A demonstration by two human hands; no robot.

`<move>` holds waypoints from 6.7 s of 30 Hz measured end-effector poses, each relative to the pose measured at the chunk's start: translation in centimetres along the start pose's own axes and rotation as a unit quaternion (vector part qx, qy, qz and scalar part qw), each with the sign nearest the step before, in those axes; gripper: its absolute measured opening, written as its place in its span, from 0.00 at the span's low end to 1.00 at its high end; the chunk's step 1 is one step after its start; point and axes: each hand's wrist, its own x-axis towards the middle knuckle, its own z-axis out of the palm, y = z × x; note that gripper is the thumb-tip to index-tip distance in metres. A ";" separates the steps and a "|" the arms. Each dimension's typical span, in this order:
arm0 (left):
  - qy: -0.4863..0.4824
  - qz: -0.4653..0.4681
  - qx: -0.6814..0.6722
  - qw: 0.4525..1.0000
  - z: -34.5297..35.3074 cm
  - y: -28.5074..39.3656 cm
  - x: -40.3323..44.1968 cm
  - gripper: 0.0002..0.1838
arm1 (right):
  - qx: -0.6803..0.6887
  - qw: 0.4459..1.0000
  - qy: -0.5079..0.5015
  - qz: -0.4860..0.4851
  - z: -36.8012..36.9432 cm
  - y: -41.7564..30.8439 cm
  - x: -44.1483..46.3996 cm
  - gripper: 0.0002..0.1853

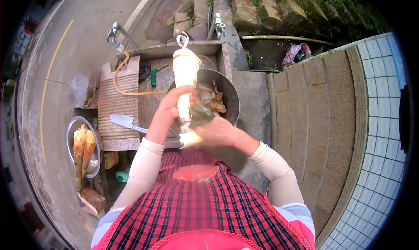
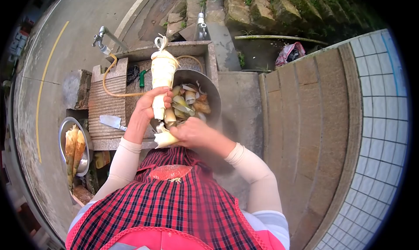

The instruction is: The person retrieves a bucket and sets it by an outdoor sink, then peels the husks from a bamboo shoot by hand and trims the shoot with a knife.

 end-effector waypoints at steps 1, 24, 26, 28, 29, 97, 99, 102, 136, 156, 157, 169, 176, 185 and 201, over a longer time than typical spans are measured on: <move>-0.018 -0.061 -0.050 0.997 -0.3 0.9 0.6 0.11 | -0.022 0.992 -0.042 -0.114 1.7 -1.0 0.3 0.17; 0.187 0.131 0.200 0.953 -12.5 -3.4 -18.2 0.24 | 0.094 0.977 0.186 0.047 6.7 0.1 5.0 0.08; 0.233 0.151 0.157 0.948 -13.9 -2.8 -21.9 0.23 | 0.118 0.989 0.066 0.061 9.5 -2.2 8.1 0.07; 0.265 0.160 0.129 0.942 -16.6 -2.3 -25.0 0.22 | 0.136 0.989 0.052 0.034 13.5 -4.2 12.4 0.08; 0.282 0.159 0.124 0.938 -17.7 -1.8 -26.3 0.22 | 0.126 0.990 0.033 0.048 15.5 -5.1 15.0 0.07; 0.116 -0.203 0.202 0.951 -4.6 -5.8 -12.4 0.07 | -0.116 0.923 0.163 0.330 12.6 -7.1 0.4 0.21; 0.120 -0.206 0.190 0.952 -4.7 -5.9 -12.2 0.07 | -0.123 0.918 0.162 0.339 12.0 -7.1 0.7 0.19; 0.117 -0.201 0.172 0.957 -4.6 -6.1 -12.1 0.08 | -0.144 0.914 0.178 0.335 11.5 -6.1 1.9 0.17; 0.130 -0.106 0.027 0.986 -8.6 -7.2 -11.7 0.18 | -0.073 0.943 0.167 0.280 12.2 -7.2 0.7 0.27; 0.116 -0.168 -0.117 0.972 -6.5 -5.9 -12.6 0.27 | 0.254 0.784 0.172 0.539 11.5 1.2 0.8 0.11; 0.136 -0.156 -0.071 0.976 -6.3 -5.9 -12.7 0.27 | 0.205 0.813 0.216 0.501 12.0 0.4 0.7 0.11; 0.119 -0.136 -0.012 0.983 -7.4 -6.9 -11.9 0.21 | -0.032 0.931 0.166 0.324 12.3 -7.5 1.1 0.28; 0.125 -0.135 0.001 0.983 -6.0 -7.2 -12.3 0.23 | -0.172 0.881 0.174 0.404 13.0 -4.5 2.1 0.23; 0.064 -0.176 -0.110 0.976 -6.1 -6.5 -13.1 0.25 | 0.057 0.861 0.285 0.417 11.6 -1.4 0.9 0.17; 0.089 -0.159 -0.059 0.982 -6.0 -7.6 -12.9 0.24 | -0.147 0.886 0.169 0.406 13.2 -2.2 1.8 0.21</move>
